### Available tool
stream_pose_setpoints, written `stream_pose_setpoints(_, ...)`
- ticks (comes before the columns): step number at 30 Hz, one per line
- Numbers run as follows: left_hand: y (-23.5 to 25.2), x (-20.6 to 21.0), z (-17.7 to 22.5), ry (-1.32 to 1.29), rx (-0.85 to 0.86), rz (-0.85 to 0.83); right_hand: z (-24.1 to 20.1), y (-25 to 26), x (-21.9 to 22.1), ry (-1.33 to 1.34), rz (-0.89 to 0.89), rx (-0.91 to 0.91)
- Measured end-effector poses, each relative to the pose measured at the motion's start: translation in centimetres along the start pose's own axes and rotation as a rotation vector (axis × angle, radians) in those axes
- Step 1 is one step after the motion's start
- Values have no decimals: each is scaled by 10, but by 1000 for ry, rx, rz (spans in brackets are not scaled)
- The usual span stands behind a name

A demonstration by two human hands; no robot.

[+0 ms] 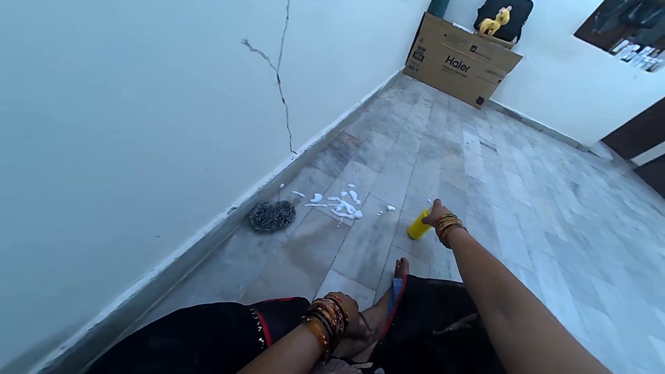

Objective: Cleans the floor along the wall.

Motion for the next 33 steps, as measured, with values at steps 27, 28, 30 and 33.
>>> stream_pose_setpoints(27, 4, 6, -6, -28, 5, 43, 16, 4, 11, 168, 27, -166)
stream_pose_setpoints(28, 6, 5, -6, -34, 12, 44, 20, 6, 10, 163, 34, -165)
stream_pose_setpoints(30, 9, 3, -5, -52, 37, 58, 29, 7, -1, 136, 38, -162)
stream_pose_setpoints(33, 11, 2, -7, -90, 53, 88, 40, 4, -25, 102, 57, -129)
Point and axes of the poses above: each hand's wrist, its own y-axis towards the middle knuckle, its own x-axis out of the palm, z = x × y, the point moved 7 cm from there along y, towards the middle knuckle, and after that the axes turned 12 degrees about y, right-handed, at the moved point
